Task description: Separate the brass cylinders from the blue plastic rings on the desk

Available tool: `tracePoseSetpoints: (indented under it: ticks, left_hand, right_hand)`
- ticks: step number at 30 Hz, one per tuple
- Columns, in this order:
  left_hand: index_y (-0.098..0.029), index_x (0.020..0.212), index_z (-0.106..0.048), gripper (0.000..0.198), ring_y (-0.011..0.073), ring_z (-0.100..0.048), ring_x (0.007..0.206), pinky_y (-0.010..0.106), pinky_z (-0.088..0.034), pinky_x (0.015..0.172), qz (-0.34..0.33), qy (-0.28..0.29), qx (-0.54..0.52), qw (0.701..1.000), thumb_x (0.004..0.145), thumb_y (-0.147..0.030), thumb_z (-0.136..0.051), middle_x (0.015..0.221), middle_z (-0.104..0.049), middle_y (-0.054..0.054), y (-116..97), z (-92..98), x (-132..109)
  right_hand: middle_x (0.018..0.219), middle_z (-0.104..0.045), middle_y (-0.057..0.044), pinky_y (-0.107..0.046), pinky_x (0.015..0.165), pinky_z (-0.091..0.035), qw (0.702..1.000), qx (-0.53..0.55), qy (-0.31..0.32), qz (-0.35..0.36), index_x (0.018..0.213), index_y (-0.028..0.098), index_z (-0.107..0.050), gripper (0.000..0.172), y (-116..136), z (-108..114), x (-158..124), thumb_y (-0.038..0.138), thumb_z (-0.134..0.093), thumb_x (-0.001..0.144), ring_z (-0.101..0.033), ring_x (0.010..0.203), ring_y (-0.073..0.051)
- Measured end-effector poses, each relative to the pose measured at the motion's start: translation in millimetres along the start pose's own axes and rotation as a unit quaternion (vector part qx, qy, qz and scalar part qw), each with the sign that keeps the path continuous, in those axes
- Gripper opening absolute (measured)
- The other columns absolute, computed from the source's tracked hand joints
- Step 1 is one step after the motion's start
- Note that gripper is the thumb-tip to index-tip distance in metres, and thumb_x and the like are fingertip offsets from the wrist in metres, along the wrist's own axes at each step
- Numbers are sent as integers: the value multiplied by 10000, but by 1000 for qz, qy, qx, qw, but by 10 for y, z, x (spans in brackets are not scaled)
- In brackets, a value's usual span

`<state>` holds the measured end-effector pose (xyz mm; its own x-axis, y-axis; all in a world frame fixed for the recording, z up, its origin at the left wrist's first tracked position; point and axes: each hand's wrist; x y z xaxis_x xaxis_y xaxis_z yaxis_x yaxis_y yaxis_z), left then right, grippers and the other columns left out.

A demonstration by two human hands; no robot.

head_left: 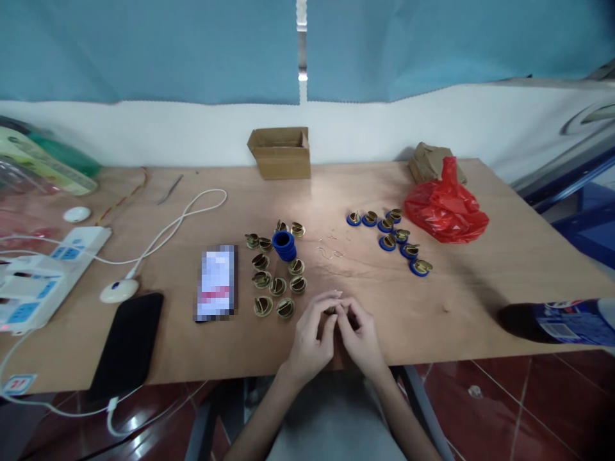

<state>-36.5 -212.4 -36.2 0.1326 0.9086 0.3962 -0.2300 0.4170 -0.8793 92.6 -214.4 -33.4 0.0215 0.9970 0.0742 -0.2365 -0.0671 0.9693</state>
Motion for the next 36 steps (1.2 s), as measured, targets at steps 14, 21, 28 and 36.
tracePoseSetpoints:
  ticks: [14,21,28,36]
  left_hand:
    - [-223,1435,-445,450,258,-485,1396,479,-443,1147,-8,25,22,999,995,-133,-422,1465,-518,154,-15,6,-34]
    - [-227,1335,-527,354,226,-580,1290,439,-491,1102,32,10,25,999,1025,-158,-370,1332,-618,126,16,-2,-12]
    - [-229,1285,-556,335,218,-607,1244,419,-508,1073,30,7,32,999,1022,-149,-364,1284,-645,114,14,-13,7]
    - [-229,1255,-566,309,205,-618,1216,386,-510,1056,34,-11,34,999,1023,-151,-378,1247,-653,100,11,-25,4]
  right_hand:
    - [688,-510,20,-243,624,-455,995,89,47,-28,699,210,-505,297,2,39,32,350,-520,961,-497,655,-140]
    - [712,-508,20,-248,620,-414,999,-1,45,14,691,215,-472,282,-15,26,4,277,-525,960,-494,677,-144]
    - [724,-507,18,-258,623,-406,998,-28,42,36,693,218,-459,288,-59,20,-3,255,-508,974,-494,686,-148]
    - [735,-520,16,-264,649,-423,998,-32,35,40,721,223,-448,283,-11,9,-16,265,-469,1000,-505,696,-151]
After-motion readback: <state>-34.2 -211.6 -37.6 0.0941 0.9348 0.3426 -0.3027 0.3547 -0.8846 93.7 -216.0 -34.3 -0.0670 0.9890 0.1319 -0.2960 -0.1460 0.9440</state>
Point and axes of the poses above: each hand's wrist, its own x-axis towards the middle knuckle, its own z-axis out of the back of the hand, y = z × x
